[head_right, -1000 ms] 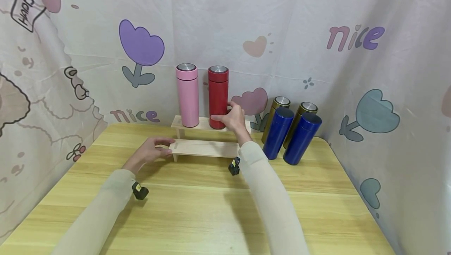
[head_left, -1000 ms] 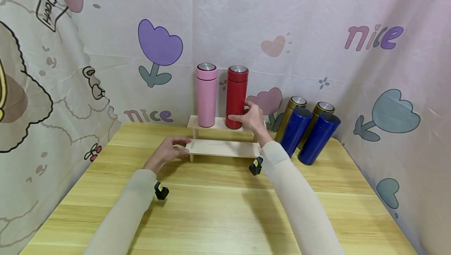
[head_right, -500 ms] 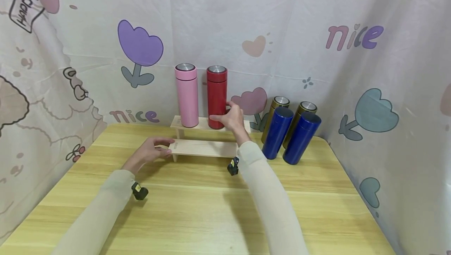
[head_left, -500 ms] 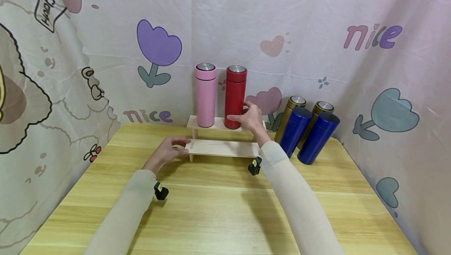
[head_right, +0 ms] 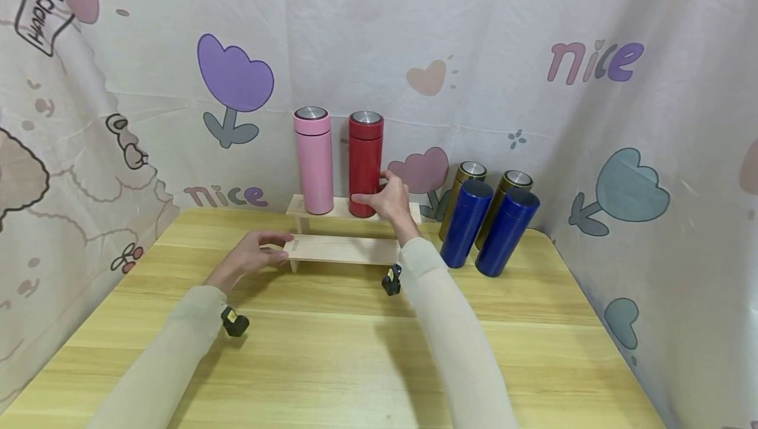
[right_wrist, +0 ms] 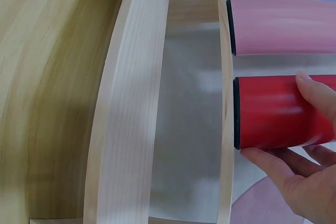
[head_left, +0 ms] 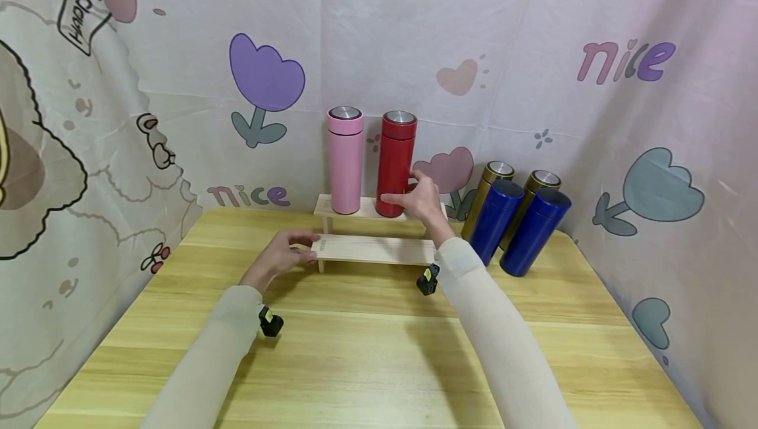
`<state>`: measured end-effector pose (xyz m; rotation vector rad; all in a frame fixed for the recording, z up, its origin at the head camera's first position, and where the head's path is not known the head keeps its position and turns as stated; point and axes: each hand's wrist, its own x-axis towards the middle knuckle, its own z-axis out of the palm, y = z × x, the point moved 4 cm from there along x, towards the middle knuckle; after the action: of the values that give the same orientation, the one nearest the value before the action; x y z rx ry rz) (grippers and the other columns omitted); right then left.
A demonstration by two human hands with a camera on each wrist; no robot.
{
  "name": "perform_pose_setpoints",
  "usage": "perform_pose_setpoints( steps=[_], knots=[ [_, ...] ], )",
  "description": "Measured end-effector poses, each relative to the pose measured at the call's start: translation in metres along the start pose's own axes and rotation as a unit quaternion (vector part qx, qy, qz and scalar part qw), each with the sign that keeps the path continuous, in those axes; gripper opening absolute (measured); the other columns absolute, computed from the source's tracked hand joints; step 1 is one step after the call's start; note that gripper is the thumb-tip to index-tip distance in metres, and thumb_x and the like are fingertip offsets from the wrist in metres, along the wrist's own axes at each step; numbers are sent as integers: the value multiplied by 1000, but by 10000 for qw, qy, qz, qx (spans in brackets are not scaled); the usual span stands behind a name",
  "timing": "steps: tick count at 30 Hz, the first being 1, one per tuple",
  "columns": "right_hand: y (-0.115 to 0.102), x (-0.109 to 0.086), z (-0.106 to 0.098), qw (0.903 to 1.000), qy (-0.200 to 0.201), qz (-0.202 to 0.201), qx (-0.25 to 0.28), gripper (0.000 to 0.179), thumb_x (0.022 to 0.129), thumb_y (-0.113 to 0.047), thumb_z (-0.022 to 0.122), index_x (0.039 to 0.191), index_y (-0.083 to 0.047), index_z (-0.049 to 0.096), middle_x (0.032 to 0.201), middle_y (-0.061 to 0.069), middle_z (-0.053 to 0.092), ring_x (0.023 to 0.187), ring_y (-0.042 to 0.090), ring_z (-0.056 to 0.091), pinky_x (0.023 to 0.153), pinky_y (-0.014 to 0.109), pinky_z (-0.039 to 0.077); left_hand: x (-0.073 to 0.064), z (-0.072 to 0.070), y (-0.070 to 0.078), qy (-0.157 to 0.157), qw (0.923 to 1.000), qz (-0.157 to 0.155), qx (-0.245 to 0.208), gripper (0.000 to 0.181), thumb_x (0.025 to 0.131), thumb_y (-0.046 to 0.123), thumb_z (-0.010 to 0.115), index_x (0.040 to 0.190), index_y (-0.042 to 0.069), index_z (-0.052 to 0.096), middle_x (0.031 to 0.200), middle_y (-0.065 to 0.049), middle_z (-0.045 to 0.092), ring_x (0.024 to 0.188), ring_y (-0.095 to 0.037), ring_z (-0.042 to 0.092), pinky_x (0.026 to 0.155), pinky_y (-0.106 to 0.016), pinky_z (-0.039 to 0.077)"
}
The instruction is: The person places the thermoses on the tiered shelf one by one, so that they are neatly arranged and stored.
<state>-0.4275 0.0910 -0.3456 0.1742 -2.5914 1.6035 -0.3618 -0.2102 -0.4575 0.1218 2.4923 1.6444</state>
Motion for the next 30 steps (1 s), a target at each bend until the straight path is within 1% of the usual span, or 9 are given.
perform_pose_setpoints(
  steps=[6,12,17,22,25,27,30],
  knots=[
    [0,0,-1,10000,-24,52,-45,83,79,-29,90,149,-11,48,135,18,66,121,35,64,103,52,59,-1,2,1,-19,10000,-10,71,47,95,-3,69,141,0,60,142,-29,56,100,-19,70,90,-31,63],
    [0,-1,0,9999,-91,18,-83,84,81,-30,89,151,-12,46,137,17,64,123,34,62,103,52,58,-1,1,2,47,9999,-44,142,45,95,-1,69,140,2,61,141,-27,57,104,-23,70,90,-32,63],
    [0,-3,1,9998,-169,-14,-142,84,83,-31,87,152,-13,44,137,17,62,124,34,60,101,52,59,-3,1,3,28,9998,-73,175,46,95,-1,69,140,2,61,142,-28,56,107,-26,70,91,-33,63],
    [0,-4,2,9996,-192,-118,-168,85,83,-31,86,153,-13,42,140,17,60,125,35,59,101,53,59,-4,1,3,-7,9999,-18,120,47,95,-1,70,141,0,59,142,-29,56,104,-24,71,90,-33,63],
    [2,-3,2,9995,-174,-166,-221,85,83,-32,86,153,-12,42,141,16,60,125,34,60,103,52,58,-2,1,2,-33,10000,5,-3,47,94,-3,69,140,-1,59,141,-30,56,101,-22,71,90,-33,63],
    [3,-3,3,9994,-158,-195,-234,85,83,-33,86,153,-12,42,142,16,60,125,34,60,103,52,58,-2,1,1,-79,10000,58,-15,48,94,-3,69,141,-3,58,141,-31,56,101,-21,71,90,-33,63],
    [4,-3,3,9995,-147,-215,-200,85,84,-33,86,154,-13,42,142,15,59,125,34,60,104,52,57,0,0,0,-61,10000,65,-37,47,94,-4,69,140,-4,59,140,-31,57,99,-19,71,88,-30,63]
  ],
)
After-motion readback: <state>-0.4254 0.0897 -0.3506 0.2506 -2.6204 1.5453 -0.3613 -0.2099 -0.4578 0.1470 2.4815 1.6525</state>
